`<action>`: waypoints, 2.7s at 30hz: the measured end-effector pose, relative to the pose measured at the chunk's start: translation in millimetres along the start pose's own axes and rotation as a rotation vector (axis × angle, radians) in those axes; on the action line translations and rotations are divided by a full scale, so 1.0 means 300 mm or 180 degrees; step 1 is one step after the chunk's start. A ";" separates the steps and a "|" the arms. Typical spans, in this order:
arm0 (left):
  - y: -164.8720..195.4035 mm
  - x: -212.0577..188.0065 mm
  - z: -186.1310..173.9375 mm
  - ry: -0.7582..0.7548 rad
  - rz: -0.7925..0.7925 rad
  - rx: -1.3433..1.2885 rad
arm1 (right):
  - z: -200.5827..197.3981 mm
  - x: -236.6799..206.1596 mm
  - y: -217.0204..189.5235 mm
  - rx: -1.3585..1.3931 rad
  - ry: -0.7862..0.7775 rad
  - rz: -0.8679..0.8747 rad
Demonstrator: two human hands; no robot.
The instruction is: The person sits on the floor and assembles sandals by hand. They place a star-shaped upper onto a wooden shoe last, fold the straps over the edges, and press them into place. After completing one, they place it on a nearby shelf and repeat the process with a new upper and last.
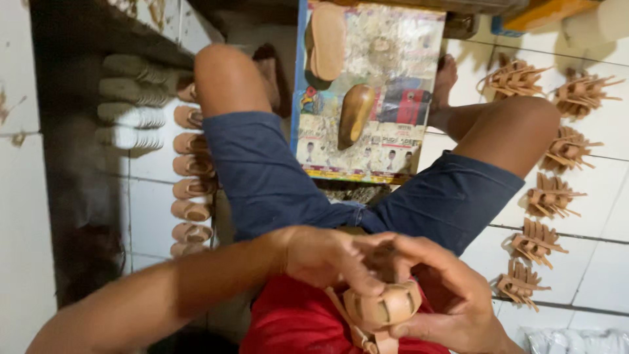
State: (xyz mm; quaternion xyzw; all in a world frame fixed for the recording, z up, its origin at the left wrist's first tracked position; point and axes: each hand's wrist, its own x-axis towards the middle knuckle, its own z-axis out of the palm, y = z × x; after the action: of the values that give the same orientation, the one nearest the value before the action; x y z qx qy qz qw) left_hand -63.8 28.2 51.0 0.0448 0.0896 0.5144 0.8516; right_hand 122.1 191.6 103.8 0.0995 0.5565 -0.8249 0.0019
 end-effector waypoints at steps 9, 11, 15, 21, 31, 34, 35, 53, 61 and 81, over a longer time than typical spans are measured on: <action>-0.007 -0.013 0.023 0.1343 0.1064 0.1702 | -0.050 0.138 0.052 -0.0935 0.0828 -0.0217; -0.009 0.000 0.020 0.1739 0.1188 0.1839 | -0.042 0.168 0.044 -0.1428 0.0899 -0.0585; 0.067 0.053 -0.020 0.2428 0.2087 0.0544 | -0.031 0.210 0.009 -0.2140 0.1091 -0.1302; 0.126 0.152 0.036 0.2427 0.2949 0.0571 | -0.034 0.258 -0.002 -0.2877 0.1560 -0.1480; 0.092 0.234 0.033 0.2412 0.3476 0.0336 | -0.102 0.279 0.063 -0.2644 0.1773 -0.1789; 0.088 0.225 0.026 0.1946 0.3622 0.0763 | -0.096 0.259 0.047 -0.2640 0.1784 -0.1858; 0.088 0.220 0.021 0.1740 0.3720 0.0996 | -0.093 0.252 0.038 -0.2822 0.1762 -0.1943; 0.056 0.171 -0.043 0.1589 0.3279 0.1520 | -0.133 0.250 -0.003 -0.3119 0.1050 -0.2103; 0.070 0.200 -0.005 0.1937 0.3577 0.0505 | -0.160 0.292 0.056 -0.2141 0.1098 -0.1620; 0.070 0.182 0.009 0.1566 0.3533 0.0881 | -0.120 0.312 0.008 -0.2630 0.1296 -0.1802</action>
State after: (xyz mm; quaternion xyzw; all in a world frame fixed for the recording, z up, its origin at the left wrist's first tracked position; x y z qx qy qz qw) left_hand -56.7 86.2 51.3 0.0748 0.3124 0.8593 0.3980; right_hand 36.5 233.7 73.1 0.0944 0.8287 -0.4697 -0.2893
